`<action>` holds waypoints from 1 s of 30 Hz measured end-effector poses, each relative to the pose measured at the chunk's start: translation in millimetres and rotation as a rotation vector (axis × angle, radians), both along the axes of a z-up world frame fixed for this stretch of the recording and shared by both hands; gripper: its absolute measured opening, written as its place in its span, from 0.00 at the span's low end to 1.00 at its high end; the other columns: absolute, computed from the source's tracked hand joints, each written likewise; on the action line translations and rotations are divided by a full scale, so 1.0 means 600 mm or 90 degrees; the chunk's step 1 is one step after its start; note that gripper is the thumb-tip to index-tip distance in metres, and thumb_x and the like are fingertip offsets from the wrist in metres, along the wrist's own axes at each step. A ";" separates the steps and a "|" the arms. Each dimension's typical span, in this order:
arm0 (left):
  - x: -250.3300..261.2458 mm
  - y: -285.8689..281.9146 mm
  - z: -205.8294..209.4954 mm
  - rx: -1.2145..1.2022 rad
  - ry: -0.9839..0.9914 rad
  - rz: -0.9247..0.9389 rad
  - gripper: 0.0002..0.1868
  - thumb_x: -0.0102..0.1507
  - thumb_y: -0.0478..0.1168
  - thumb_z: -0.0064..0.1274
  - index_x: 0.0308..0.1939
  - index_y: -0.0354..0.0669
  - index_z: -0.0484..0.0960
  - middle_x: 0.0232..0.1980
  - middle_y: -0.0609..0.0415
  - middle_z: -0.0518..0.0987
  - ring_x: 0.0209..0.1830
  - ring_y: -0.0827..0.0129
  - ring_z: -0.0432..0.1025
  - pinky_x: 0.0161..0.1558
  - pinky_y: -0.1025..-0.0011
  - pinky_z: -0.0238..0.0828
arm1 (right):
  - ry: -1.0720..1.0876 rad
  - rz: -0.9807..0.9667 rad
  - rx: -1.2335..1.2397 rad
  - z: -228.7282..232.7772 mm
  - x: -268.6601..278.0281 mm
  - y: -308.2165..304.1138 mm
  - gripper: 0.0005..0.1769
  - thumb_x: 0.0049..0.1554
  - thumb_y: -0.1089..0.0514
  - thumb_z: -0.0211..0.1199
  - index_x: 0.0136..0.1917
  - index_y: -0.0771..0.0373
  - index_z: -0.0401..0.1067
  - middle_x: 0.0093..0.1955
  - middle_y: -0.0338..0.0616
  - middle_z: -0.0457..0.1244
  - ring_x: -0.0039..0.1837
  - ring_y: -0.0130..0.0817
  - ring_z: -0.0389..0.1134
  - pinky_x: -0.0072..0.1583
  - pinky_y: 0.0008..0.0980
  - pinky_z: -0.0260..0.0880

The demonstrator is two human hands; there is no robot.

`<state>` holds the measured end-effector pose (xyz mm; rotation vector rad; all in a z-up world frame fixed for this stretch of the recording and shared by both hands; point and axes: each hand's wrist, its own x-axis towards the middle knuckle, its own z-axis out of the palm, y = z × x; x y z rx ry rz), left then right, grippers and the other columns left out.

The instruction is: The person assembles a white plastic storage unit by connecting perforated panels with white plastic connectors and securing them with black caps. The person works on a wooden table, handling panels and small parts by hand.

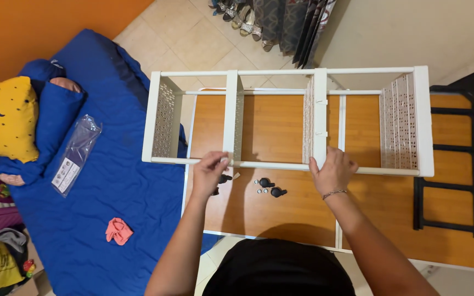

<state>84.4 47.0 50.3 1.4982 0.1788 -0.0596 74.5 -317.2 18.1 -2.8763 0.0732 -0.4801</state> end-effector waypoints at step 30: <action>-0.010 -0.086 0.102 -0.273 -0.124 0.178 0.24 0.61 0.21 0.56 0.57 0.36 0.64 0.45 0.41 0.81 0.43 0.57 0.82 0.48 0.64 0.82 | 0.336 0.024 -0.007 0.022 0.018 -0.018 0.34 0.62 0.32 0.53 0.58 0.66 0.70 0.51 0.50 0.67 0.57 0.41 0.63 0.59 0.46 0.51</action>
